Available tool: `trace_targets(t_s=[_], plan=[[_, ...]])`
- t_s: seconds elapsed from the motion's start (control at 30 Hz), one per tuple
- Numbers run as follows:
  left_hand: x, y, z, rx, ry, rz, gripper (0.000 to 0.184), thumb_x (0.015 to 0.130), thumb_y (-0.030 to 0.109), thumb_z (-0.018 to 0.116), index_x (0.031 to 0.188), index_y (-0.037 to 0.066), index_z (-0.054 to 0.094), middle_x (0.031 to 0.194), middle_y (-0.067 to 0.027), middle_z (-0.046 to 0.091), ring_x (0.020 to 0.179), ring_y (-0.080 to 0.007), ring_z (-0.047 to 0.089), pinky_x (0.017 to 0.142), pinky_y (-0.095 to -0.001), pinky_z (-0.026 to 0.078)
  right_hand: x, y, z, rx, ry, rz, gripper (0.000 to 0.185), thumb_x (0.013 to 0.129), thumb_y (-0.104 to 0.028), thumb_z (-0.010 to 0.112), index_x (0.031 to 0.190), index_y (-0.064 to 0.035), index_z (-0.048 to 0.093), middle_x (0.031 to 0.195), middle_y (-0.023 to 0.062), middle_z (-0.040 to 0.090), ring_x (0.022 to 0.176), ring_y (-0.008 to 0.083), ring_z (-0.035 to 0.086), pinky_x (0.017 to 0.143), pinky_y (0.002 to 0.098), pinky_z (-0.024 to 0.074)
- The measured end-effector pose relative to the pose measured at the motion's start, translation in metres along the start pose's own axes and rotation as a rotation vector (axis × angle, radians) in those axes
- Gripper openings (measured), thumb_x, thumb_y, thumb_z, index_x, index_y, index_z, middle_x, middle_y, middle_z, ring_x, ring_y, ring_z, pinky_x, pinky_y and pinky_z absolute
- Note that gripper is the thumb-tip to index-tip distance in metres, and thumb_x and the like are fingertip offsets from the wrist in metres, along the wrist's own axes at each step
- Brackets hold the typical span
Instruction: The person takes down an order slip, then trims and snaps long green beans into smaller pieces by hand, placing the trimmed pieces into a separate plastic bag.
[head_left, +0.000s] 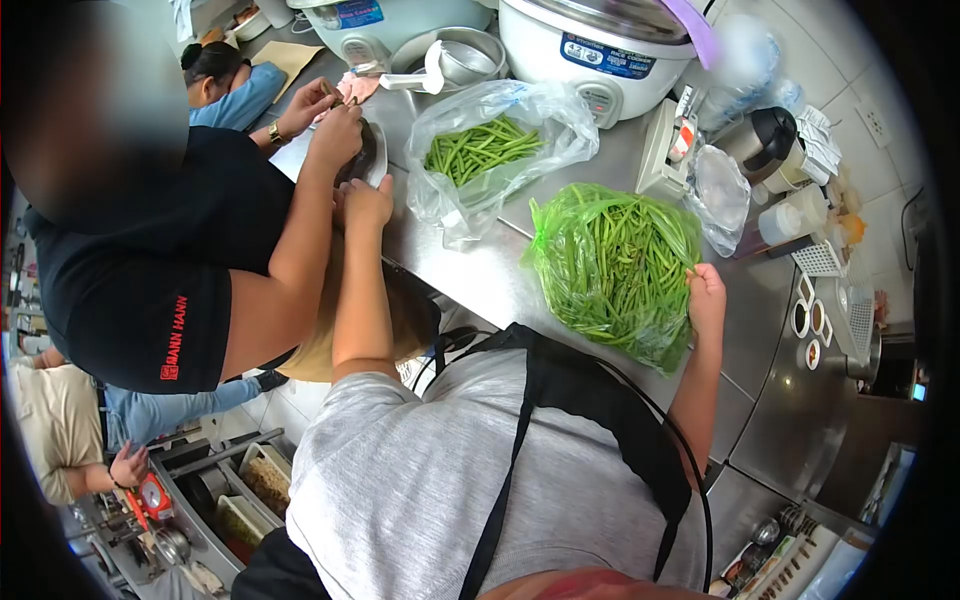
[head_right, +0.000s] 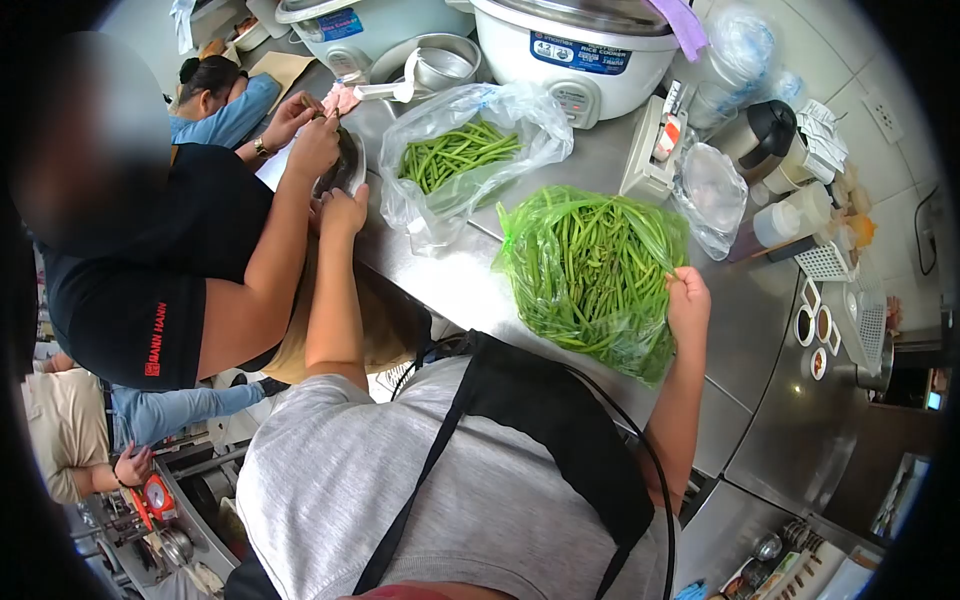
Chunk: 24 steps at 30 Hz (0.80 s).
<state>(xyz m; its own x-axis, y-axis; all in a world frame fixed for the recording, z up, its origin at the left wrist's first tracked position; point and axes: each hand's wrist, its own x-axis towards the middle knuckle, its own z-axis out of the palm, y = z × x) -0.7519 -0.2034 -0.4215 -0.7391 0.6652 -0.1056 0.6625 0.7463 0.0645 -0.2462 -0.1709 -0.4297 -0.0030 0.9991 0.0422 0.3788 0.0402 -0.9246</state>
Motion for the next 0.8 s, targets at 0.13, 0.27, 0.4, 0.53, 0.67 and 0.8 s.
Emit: trace_targets(t_s=[0.13,0.27,0.4,0.53,0.67,0.8], plan=[[0.01,0.002,0.003,-0.003,0.039,-0.022,0.075,0.08,0.055,0.031,0.123,-0.006,0.034,0.13,-0.0263,0.027,0.123,-0.0422,0.019,0.1,-0.0489,0.011,-0.002,0.0,0.002,0.006,0.038,-0.051,0.008,0.078,-0.009,0.049,0.072,-0.0039,0.051,0.062,-0.0044,0.046,0.056,0.0029,0.037,0.05,0.0185,0.03],[0.042,-0.008,0.029,0.053,0.06,0.033,0.075,0.081,0.057,0.027,0.123,-0.005,0.035,0.128,-0.025,0.032,0.123,-0.0394,0.02,0.101,-0.0467,0.012,-0.003,-0.001,0.003,-0.042,0.057,-0.072,0.008,0.078,-0.01,0.05,0.073,-0.0033,0.051,0.061,-0.0044,0.045,0.056,0.0027,0.037,0.05,0.0189,0.0303],[0.042,-0.001,0.008,0.077,-0.185,0.006,0.075,0.081,0.057,0.024,0.123,-0.004,0.036,0.127,-0.0246,0.033,0.122,-0.0349,0.025,0.101,-0.0428,0.015,-0.002,0.0,0.002,-0.052,0.05,-0.061,0.008,0.078,-0.01,0.049,0.074,-0.0032,0.052,0.059,-0.0046,0.043,0.055,0.0029,0.037,0.05,0.0195,0.0305],[0.041,0.004,0.0,0.12,-0.264,0.023,0.072,0.08,0.057,0.028,0.119,-0.002,0.041,0.122,-0.0248,0.038,0.117,-0.035,0.032,0.098,-0.0414,0.021,-0.002,0.001,0.003,-0.046,0.059,-0.037,0.008,0.078,-0.01,0.049,0.074,-0.0035,0.052,0.058,-0.0045,0.042,0.055,0.0034,0.037,0.049,0.0201,0.0307],[0.035,0.008,-0.004,0.096,-0.249,0.089,0.069,0.079,0.057,0.031,0.115,0.0,0.046,0.117,-0.025,0.043,0.112,-0.0351,0.039,0.095,-0.04,0.027,-0.002,0.002,0.001,-0.106,0.05,-0.032,0.007,0.078,-0.009,0.049,0.073,-0.0034,0.052,0.058,-0.004,0.042,0.054,0.004,0.037,0.049,0.0207,0.0309],[-0.006,0.023,-0.024,-0.218,0.094,0.21,0.06,0.076,0.053,0.042,0.107,0.003,0.053,0.106,-0.0239,0.051,0.102,-0.0353,0.047,0.088,-0.0395,0.035,-0.005,-0.012,0.005,-0.126,0.064,-0.084,0.006,0.077,-0.007,0.049,0.073,-0.0031,0.051,0.058,-0.0036,0.042,0.054,0.005,0.037,0.049,0.0212,0.0312]])
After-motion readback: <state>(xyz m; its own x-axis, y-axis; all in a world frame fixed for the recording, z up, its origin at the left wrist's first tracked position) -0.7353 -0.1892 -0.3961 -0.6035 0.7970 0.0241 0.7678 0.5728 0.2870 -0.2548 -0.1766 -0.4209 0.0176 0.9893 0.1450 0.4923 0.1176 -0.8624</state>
